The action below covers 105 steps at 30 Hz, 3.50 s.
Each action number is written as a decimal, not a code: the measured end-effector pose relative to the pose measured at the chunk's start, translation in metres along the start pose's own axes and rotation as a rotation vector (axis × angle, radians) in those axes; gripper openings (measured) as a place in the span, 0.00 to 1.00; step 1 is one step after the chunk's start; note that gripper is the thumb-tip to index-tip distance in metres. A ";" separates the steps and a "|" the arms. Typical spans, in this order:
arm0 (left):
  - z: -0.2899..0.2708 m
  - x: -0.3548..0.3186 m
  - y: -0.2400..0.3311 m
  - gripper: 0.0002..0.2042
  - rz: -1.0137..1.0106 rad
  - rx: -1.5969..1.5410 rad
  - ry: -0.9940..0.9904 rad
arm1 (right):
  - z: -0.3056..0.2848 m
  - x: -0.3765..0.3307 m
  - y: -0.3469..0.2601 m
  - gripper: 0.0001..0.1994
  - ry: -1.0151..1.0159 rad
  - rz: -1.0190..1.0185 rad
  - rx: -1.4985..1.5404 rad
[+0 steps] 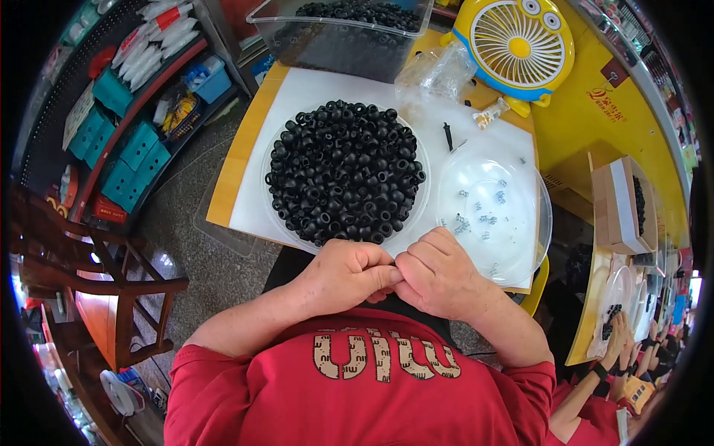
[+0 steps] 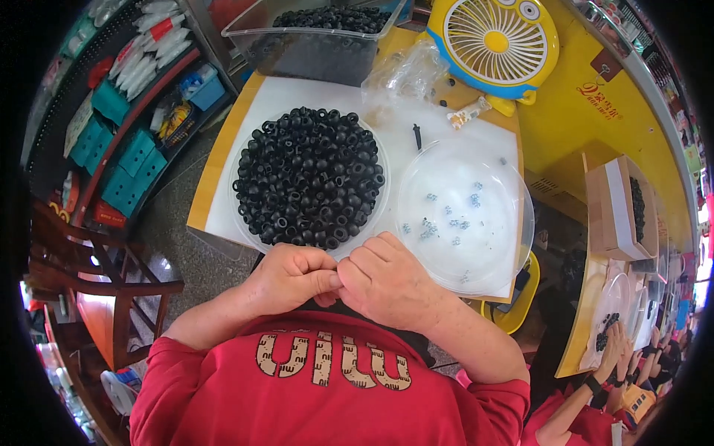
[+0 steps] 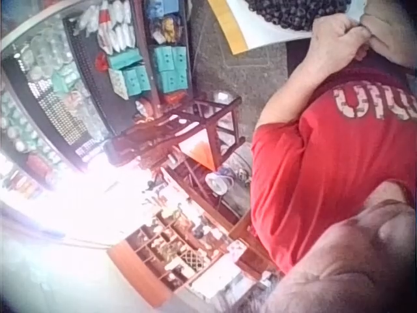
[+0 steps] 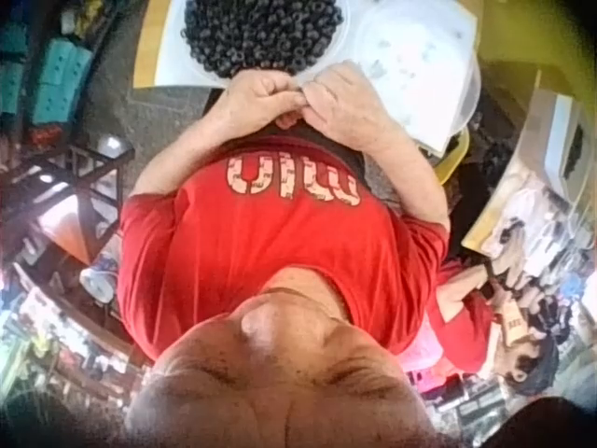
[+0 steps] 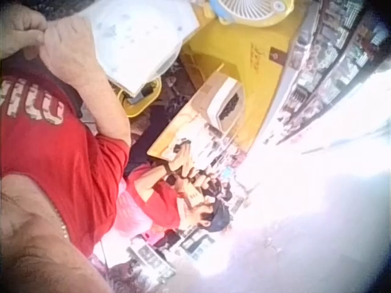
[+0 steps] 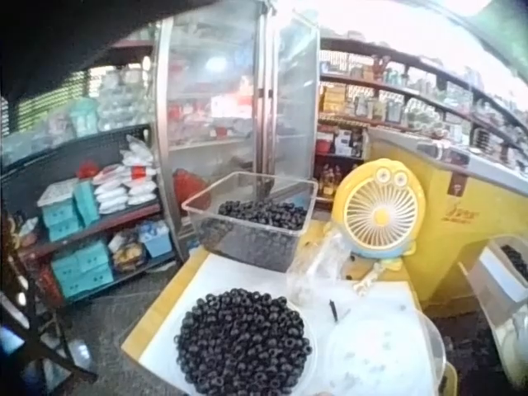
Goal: The person assembles small components by picking up black plastic pieces and inserting metal fasteners into them by hand.
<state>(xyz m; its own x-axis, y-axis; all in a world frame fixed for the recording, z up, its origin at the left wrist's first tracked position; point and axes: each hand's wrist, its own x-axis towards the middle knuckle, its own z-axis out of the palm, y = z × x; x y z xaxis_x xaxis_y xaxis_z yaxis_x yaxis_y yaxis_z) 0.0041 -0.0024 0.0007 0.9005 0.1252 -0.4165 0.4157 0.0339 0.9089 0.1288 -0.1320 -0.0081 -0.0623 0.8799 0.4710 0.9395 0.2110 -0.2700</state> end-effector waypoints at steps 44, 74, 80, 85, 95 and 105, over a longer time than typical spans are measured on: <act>-0.059 0.010 0.002 0.08 0.189 0.000 0.303 | -0.055 -0.101 0.055 0.09 -0.069 1.052 -0.181; 0.064 0.089 0.050 0.10 0.171 0.271 -0.067 | -0.059 -0.067 0.024 0.05 0.286 0.723 0.048; 0.075 0.089 0.054 0.09 0.146 0.170 -0.019 | -0.061 -0.074 0.028 0.05 0.342 0.682 0.002; 0.077 0.091 0.059 0.09 0.146 0.298 -0.032 | -0.060 -0.082 0.035 0.07 0.322 0.625 -0.052; 0.079 0.092 0.059 0.06 0.801 0.839 0.093 | -0.064 -0.089 0.038 0.11 0.310 1.097 1.284; 0.067 0.102 0.057 0.08 0.261 0.481 -0.096 | -0.060 -0.089 0.031 0.06 0.408 0.658 0.114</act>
<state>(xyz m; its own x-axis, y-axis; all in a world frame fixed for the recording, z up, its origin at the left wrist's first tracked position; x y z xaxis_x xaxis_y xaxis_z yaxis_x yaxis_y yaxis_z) 0.1279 -0.0546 0.0086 0.9797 -0.0225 -0.1994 0.1687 -0.4454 0.8793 0.1840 -0.2291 -0.0086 0.6449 0.6180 0.4496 0.6985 -0.2379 -0.6749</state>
